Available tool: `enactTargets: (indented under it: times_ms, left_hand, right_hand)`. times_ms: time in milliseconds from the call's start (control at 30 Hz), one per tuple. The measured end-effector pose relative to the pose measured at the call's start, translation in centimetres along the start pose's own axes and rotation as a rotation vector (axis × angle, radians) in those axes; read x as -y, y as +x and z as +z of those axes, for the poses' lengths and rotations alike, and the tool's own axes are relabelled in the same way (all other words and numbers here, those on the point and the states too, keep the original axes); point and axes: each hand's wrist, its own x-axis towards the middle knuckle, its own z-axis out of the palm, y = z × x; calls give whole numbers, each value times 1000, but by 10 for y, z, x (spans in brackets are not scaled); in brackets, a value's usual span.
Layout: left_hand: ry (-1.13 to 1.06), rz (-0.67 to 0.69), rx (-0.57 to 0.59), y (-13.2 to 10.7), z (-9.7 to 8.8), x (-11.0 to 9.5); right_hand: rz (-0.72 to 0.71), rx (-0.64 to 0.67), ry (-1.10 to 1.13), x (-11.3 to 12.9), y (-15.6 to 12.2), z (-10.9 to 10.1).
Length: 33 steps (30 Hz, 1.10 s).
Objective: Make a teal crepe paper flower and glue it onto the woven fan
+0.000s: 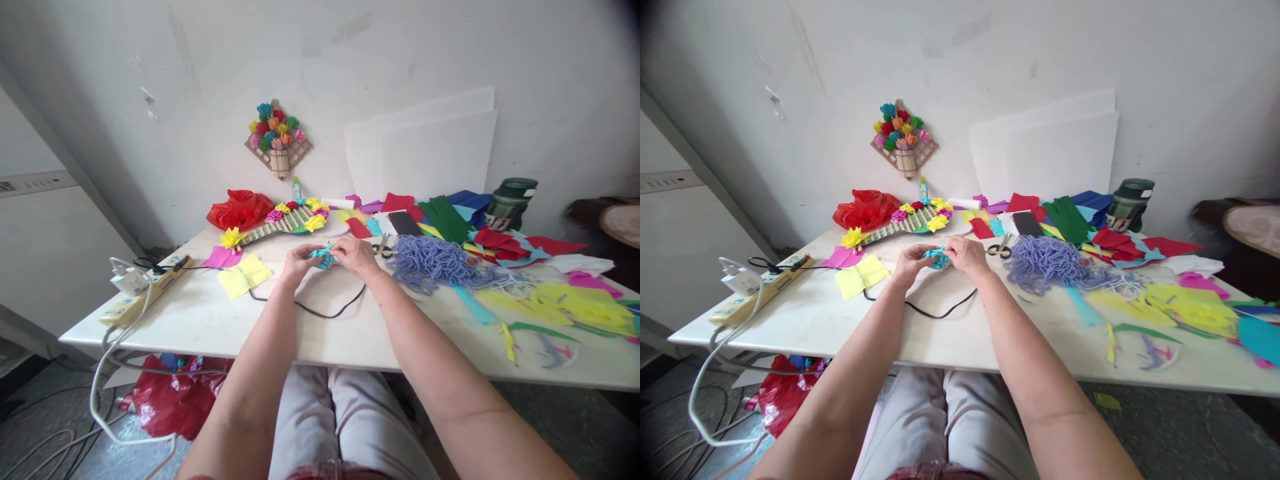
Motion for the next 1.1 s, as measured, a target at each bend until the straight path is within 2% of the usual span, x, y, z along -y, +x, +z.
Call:
enactTargets:
  times_ms: [133, 400, 667, 933, 1100]
  left_hand:
    - [17, 16, 12, 2, -1, 1]
    - [37, 54, -1, 5, -6, 4]
    - [42, 49, -24, 6, -8, 7]
    - [7, 35, -56, 8, -9, 7]
    - [-4, 24, -74, 10, -10, 9]
  right_hand:
    - [12, -10, 8, -1, 0, -1]
    - [15, 116, -85, -5, 1, -3]
    - [96, 60, -39, -4, 1, -6]
    - [97, 158, -108, -9, 0, -11]
    - [148, 158, -78, -12, 0, -15]
